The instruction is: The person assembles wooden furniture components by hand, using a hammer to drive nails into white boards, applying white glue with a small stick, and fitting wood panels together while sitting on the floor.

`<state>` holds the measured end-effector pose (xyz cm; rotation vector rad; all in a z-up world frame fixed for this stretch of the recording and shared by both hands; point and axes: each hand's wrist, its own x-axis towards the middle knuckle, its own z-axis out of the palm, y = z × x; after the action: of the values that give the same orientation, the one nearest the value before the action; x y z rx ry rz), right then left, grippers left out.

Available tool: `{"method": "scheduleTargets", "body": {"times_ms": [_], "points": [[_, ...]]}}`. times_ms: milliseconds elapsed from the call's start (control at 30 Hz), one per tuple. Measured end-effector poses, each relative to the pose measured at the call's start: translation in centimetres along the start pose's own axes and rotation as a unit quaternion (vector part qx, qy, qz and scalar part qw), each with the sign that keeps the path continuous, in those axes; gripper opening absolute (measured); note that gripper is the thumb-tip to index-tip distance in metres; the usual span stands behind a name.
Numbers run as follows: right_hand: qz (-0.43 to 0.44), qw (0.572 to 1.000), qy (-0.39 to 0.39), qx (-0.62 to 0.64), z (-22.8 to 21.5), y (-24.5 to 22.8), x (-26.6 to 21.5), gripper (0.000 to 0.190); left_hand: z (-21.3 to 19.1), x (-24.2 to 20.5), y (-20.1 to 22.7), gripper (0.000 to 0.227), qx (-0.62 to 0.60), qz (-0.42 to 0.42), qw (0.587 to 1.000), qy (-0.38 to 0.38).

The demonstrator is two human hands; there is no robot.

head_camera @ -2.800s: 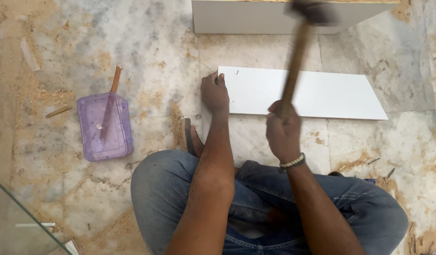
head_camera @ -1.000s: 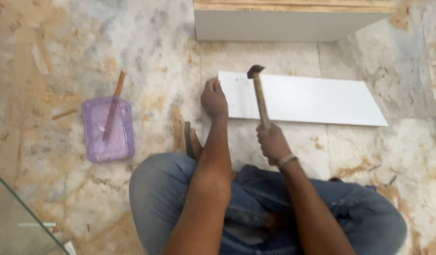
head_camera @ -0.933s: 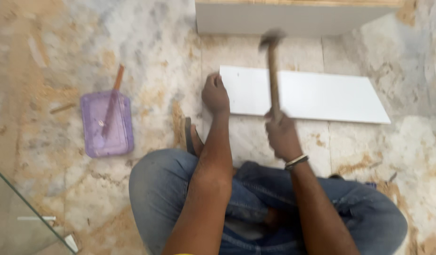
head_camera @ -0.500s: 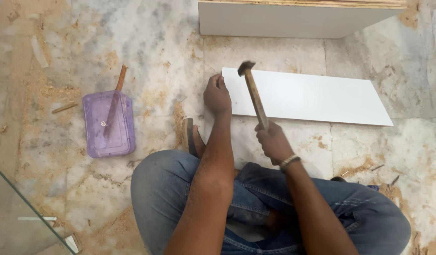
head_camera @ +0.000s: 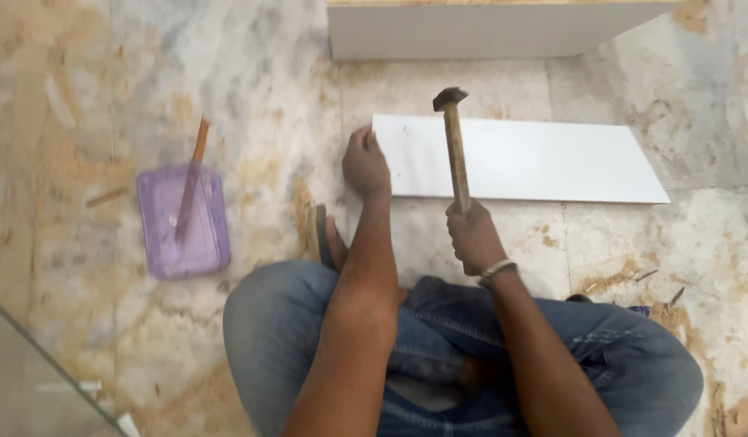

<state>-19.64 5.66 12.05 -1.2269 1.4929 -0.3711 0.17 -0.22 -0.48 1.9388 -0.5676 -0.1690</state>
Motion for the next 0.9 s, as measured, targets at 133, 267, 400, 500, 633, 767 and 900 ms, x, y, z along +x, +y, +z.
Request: {"method": "scheduleTargets", "body": {"times_ms": [133, 267, 400, 500, 633, 767, 900], "points": [[-0.074, 0.996, 0.030, 0.043, -2.7, -4.9, -3.7, 0.016, -0.6, -0.6, 0.5, 0.019, 0.019, -0.032, 0.999, -0.030], [-0.282, 0.951, 0.059, 0.117, -2.2, -2.5, -2.5, 0.012, -1.1, -0.2, 1.5, 0.019, 0.012, -0.053, 0.998, -0.035], [-0.272, 0.947, 0.104, -0.138, 0.6, 4.0, 3.2, 0.013, -0.7, -0.4, 1.0, 0.020, 0.030, -0.085, 0.995, -0.050], [-0.167, 0.958, 0.052, -0.225, -0.4, 4.0, 4.3, 0.015, -0.2, -0.2, -0.2, 0.019, 0.012, -0.008, 1.000, -0.020], [-0.035, 0.999, -0.010, -0.035, -6.4, 0.0, 1.3, 0.019, 1.0, -0.1, -1.7, 0.019, 0.065, 0.034, 0.997, -0.026], [-0.052, 0.998, 0.027, -0.031, -15.7, -2.4, 0.2, 0.024, 1.0, -0.8, -1.2, 0.025, 0.096, 0.081, 0.991, -0.056], [-0.007, 0.996, 0.075, -0.048, -25.0, 0.2, 0.0, 0.030, 0.8, -4.2, 3.0, 0.090, 0.304, 0.287, 0.879, -0.230]]}}
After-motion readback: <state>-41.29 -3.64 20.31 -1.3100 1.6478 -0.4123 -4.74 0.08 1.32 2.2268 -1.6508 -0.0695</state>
